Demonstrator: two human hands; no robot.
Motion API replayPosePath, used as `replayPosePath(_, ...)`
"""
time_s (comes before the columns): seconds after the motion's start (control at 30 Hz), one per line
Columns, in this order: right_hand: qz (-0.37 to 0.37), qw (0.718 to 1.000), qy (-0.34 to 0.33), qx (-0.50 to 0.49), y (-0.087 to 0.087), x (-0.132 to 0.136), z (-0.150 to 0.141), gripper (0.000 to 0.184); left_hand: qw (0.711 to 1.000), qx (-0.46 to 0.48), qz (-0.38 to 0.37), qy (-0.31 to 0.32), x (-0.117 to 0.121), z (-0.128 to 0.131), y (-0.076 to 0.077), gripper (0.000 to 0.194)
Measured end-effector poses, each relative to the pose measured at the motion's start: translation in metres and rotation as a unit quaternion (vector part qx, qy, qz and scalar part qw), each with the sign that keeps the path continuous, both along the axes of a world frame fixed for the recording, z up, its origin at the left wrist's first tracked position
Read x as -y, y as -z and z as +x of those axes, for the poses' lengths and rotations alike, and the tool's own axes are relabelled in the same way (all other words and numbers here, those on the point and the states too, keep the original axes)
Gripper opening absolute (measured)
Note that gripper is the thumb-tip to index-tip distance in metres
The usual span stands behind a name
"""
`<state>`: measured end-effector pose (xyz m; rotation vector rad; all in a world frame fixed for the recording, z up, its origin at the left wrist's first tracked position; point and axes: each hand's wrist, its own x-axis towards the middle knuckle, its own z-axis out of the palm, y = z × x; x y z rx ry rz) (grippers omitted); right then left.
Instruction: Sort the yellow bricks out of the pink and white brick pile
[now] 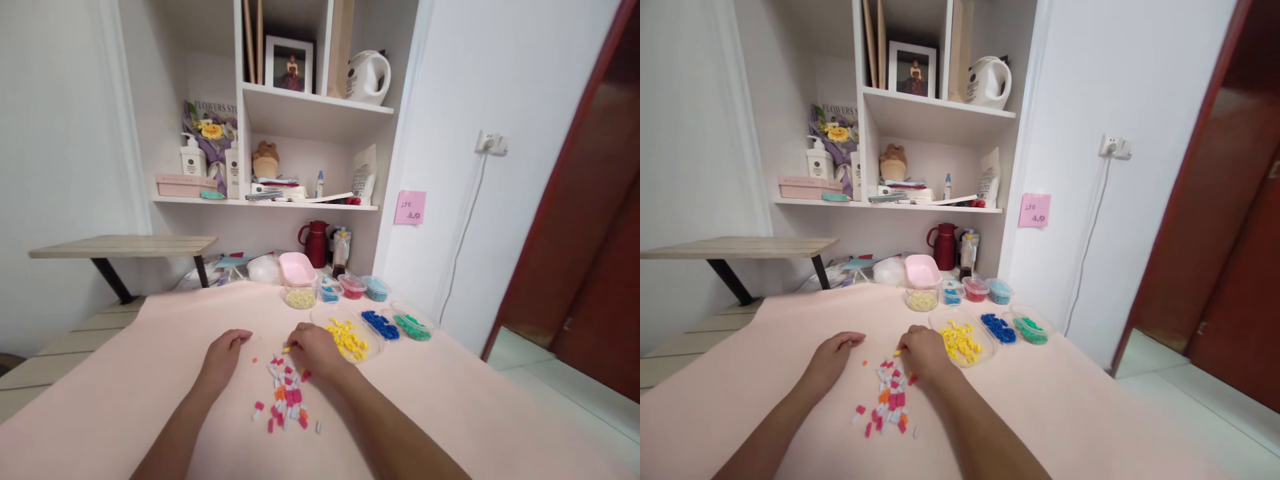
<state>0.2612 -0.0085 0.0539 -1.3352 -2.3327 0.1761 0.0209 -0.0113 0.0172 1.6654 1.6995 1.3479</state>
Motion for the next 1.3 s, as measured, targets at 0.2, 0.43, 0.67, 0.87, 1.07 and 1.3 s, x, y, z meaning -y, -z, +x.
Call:
replayPosePath(0.2, 0.048, 0.991, 0.116, -0.055, -0.018, -0.015, 0.059, 0.021, 1.0, 0.023, -0.01, -0.005, -0.002, 0.002, -0.003, 0.028)
replayPosePath(0.43, 0.052, 0.982, 0.14, -0.115, -0.015, -0.019, 0.075, 0.039, 0.999, 0.03, -0.021, -0.004, -0.003, 0.001, -0.002, 0.03)
replayPosePath(0.67, -0.058, 0.995, -0.066, -0.054, -0.011, 0.0, 0.041, 0.019, 0.999, 0.035, -0.019, 0.002, -0.003, 0.0, -0.003, 0.029)
replayPosePath(0.87, -0.106, 0.99, -0.091, -0.002, -0.006, 0.003, 0.036, 0.022, 0.999, 0.047, -0.024, 0.001, -0.002, 0.002, -0.003, 0.03)
replayPosePath(1.07, -0.087, 0.991, -0.086, 0.056, -0.003, 0.004, 0.032, 0.024, 0.998, 0.057, -0.029, 0.002, -0.001, 0.002, -0.001, 0.03)
replayPosePath(1.3, -0.054, 0.994, -0.079, 0.051, -0.002, 0.007, 0.019, 0.015, 0.998, 0.052, -0.034, 0.001, -0.002, 0.001, -0.001, 0.031)
